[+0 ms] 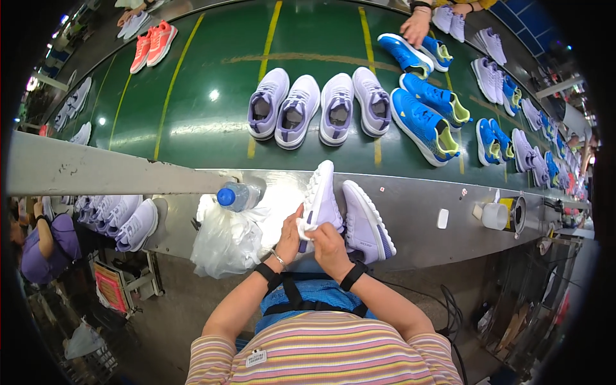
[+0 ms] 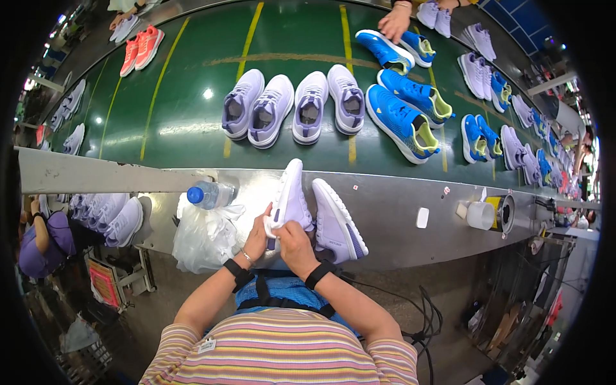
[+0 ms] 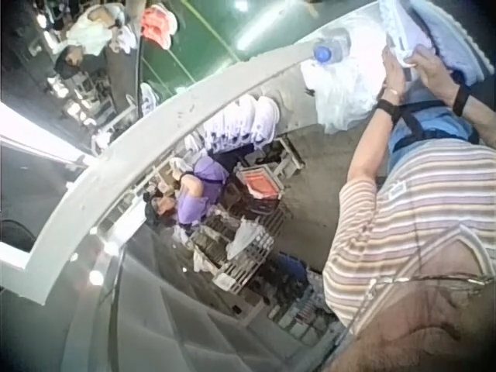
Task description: The recorder is cleaning the soles and sides of newly manufactured shoes using a cloth and a cleaning agent on a production line.
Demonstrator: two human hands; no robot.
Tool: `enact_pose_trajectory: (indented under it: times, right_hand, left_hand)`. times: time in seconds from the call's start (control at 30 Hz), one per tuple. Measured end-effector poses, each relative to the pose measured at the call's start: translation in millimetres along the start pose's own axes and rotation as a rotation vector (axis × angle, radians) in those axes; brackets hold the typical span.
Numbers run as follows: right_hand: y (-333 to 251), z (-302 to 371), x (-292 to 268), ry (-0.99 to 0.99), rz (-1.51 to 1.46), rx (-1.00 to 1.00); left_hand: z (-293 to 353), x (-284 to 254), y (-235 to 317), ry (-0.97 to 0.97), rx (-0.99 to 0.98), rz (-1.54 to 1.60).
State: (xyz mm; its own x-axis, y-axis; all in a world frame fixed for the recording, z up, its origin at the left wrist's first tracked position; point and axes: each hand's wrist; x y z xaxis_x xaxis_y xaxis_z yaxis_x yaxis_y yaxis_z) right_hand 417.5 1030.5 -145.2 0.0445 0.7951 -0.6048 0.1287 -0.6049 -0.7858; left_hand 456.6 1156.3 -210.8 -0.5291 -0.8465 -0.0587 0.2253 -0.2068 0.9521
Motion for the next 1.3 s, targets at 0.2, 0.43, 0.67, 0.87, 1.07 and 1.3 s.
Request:
enact_pose_trajectory:
  times: [0.2, 0.43, 0.67, 0.87, 1.07, 1.3]
  right_hand:
    - [-6.2, 55.5, -36.8, -0.146, -0.202, 0.105]
    - [88.2, 34.1, -152.7, 0.228, 0.243, 0.327]
    - [61.2, 47.6, -132.1, -0.100, -0.106, 0.366]
    - [55.6, 42.8, -97.4, -0.196, -0.232, 0.530]
    - [3.2, -2.4, -97.7, 0.165, -1.681, 0.834]
    - [-8.7, -21.1, -87.0, 0.093, -1.942, 0.722]
  left_hand:
    - [-21.2, -12.0, 0.4, -0.030, -0.015, 0.070]
    - [-29.1, -14.6, 31.5, -0.065, -0.040, -0.283]
    - [-16.7, -38.3, 49.6, -0.003, -0.351, 0.547]
    - [-14.4, -41.9, 52.7, 0.109, -0.517, 0.770]
    - [-16.7, -48.1, 71.9, -0.191, -0.489, 1.269]
    - [-23.1, -36.5, 88.2, -0.197, -0.456, 1.380]
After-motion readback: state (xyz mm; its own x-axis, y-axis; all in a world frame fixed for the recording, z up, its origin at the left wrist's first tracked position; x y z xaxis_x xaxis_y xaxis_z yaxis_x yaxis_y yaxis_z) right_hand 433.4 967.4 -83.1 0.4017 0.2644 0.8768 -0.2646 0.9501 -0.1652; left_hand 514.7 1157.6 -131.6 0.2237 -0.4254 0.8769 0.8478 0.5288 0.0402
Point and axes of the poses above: each hand's wrist, its own z-axis away from the middle knuckle, its own x-axis out of the palm, y = z × x, and after that the axes turned 6 degrees about -y, right-handed
